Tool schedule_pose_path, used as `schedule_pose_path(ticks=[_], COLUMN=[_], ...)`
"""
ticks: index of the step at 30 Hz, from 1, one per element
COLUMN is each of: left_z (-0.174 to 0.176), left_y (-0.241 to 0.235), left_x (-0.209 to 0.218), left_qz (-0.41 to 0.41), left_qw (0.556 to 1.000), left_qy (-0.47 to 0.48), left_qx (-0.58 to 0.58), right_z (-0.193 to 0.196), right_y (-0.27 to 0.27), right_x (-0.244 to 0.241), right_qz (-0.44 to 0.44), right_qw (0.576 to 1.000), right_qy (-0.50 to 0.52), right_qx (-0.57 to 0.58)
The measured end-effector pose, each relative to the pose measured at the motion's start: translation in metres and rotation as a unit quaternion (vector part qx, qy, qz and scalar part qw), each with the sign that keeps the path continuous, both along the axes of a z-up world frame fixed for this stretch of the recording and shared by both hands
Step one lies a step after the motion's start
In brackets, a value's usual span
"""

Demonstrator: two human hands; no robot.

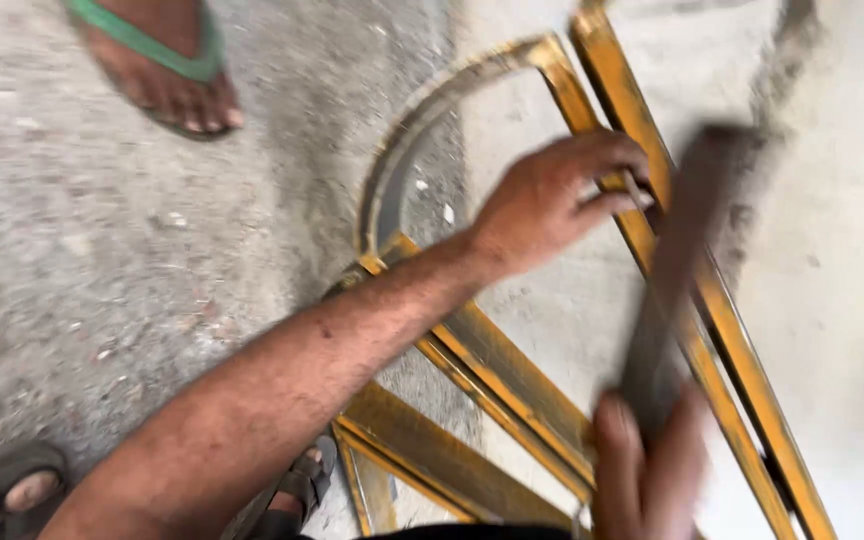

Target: The person sits on the floor and uses a hammer to strike a metal chisel against a yellow metal frame. The person repeatedly positions the chisel on the frame and hits it with the hammer to chip away material.

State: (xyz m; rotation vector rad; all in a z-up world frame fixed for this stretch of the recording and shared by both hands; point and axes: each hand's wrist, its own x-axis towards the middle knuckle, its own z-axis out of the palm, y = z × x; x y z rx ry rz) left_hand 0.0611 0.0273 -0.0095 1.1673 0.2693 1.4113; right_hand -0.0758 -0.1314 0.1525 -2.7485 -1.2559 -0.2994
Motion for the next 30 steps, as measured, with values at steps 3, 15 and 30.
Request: schedule_pose_path(ticks=[3, 15, 30], left_z=[-0.01, -0.016, -0.005], left_y=[0.01, 0.001, -0.001], left_x=[0.005, -0.009, -0.043], left_qz=[-0.016, 0.049, 0.049], left_qw=[0.999, 0.996, 0.993], left_qy=[0.037, -0.049, -0.104], left_qx=[0.028, 0.047, 0.025], right_z=[0.011, -0.006, -0.019], right_y=[0.015, -0.175, -0.215], right_x=[0.039, 0.088, 0.09], right_qz=[-0.136, -0.048, -0.141], right_qw=[0.974, 0.942, 0.925], right_qy=[0.177, 0.316, 0.308], right_qx=[-0.031, 0.103, 0.175])
